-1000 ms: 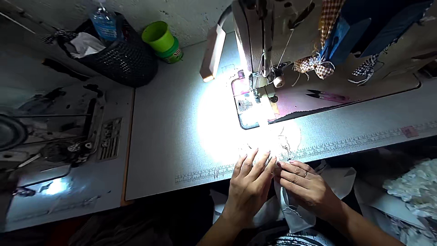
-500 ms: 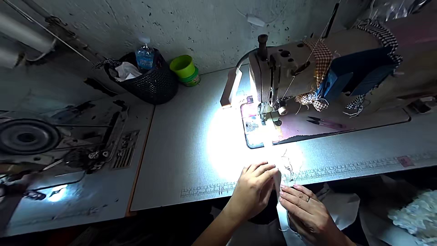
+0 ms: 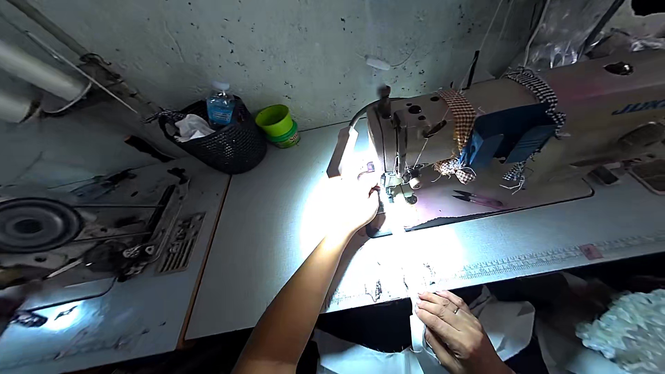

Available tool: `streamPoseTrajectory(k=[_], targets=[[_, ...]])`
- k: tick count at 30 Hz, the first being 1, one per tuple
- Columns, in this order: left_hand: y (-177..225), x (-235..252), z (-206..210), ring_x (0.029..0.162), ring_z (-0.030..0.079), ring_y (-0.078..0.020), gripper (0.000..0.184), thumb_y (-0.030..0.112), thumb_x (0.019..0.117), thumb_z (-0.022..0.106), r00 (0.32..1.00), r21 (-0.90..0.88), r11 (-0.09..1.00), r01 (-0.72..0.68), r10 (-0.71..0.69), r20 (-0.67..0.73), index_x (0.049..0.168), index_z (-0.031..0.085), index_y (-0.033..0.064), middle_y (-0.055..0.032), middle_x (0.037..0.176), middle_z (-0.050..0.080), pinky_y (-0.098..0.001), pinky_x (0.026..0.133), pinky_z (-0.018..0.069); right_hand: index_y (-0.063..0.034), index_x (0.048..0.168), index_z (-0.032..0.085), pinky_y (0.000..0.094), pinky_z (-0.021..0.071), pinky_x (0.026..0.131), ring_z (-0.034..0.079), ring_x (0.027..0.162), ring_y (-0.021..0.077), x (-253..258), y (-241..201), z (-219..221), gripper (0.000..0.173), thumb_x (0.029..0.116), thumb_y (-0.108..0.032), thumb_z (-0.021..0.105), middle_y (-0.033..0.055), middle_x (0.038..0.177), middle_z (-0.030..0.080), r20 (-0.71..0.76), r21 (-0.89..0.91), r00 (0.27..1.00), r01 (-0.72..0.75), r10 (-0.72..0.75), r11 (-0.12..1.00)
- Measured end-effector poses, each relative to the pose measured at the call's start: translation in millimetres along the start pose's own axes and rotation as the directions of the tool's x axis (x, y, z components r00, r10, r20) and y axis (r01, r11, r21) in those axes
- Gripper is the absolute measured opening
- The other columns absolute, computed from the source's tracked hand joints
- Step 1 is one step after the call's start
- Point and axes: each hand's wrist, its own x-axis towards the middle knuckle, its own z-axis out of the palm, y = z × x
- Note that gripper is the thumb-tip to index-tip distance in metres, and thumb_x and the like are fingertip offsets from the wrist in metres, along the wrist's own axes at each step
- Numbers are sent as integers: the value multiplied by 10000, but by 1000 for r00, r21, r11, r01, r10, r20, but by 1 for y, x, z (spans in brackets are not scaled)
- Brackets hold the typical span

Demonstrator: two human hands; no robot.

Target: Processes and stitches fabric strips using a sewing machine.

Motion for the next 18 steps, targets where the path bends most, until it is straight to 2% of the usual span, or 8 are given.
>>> streamPoseTrajectory(k=[2, 4, 6, 8, 12, 15, 18], targets=[[0, -3, 4, 937, 684, -307, 274, 156, 1054, 500, 999, -29, 999, 31, -30, 23, 1014, 723, 2, -169, 940, 706, -516, 846, 530, -95, 1025, 748, 324, 400, 1147, 644, 1220, 165, -1, -1, 1, 240, 1014, -187, 527, 54, 1099, 764, -4, 2, 1000, 5, -5, 1000], [-3, -3, 8, 911, 680, -292, 255, 134, 1041, 503, 1000, -47, 999, 24, -24, -3, 989, 719, 8, -158, 928, 700, -498, 821, 531, -91, 1030, 747, 325, 398, 1151, 641, 1227, 169, -2, -1, 1, 240, 1016, -187, 527, 57, 1108, 764, -7, 9, 1000, 13, -12, 1000], [-5, -3, 8, 958, 679, -282, 243, 115, 1024, 517, 1000, -29, 999, 22, -22, -6, 997, 738, 18, -145, 968, 709, -497, 859, 525, -84, 1050, 745, 328, 391, 1163, 631, 1246, 174, -3, 0, 2, 238, 1021, -179, 528, 62, 1127, 759, -10, 29, 1000, 14, -13, 999], [-3, -2, 6, 917, 684, -257, 252, 125, 1030, 509, 999, -16, 999, 40, -40, -1, 977, 744, 47, -119, 929, 714, -475, 819, 536, -78, 1063, 738, 334, 385, 1174, 626, 1261, 178, -5, 0, 2, 242, 1030, -172, 517, 67, 1144, 756, -19, 41, 1000, 10, -10, 999], [1, -6, 5, 926, 683, -274, 272, 103, 1044, 480, 998, -86, 994, 68, -67, 13, 1006, 739, 31, -141, 965, 715, -481, 827, 533, -72, 1058, 738, 330, 385, 1169, 632, 1251, 179, -2, -1, 6, 255, 1031, -166, 502, 76, 1139, 756, -45, 36, 999, -20, 22, 999], [3, -5, 3, 897, 684, -266, 270, 105, 1047, 473, 994, -102, 989, 106, -102, 44, 1017, 731, 31, -141, 946, 714, -473, 806, 537, -78, 1005, 744, 326, 418, 1142, 660, 1197, 173, 9, 0, 11, 252, 1012, -172, 511, 71, 1080, 763, -71, 16, 996, -60, 61, 998], [2, -2, 2, 888, 686, -227, 257, 101, 1034, 494, 995, -70, 993, 95, -91, 47, 1004, 747, 63, -102, 923, 718, -447, 797, 542, -75, 953, 757, 338, 439, 1118, 683, 1145, 178, 24, 4, 17, 233, 973, -153, 539, 68, 1031, 771, -78, -10, 993, -87, 86, 996]])
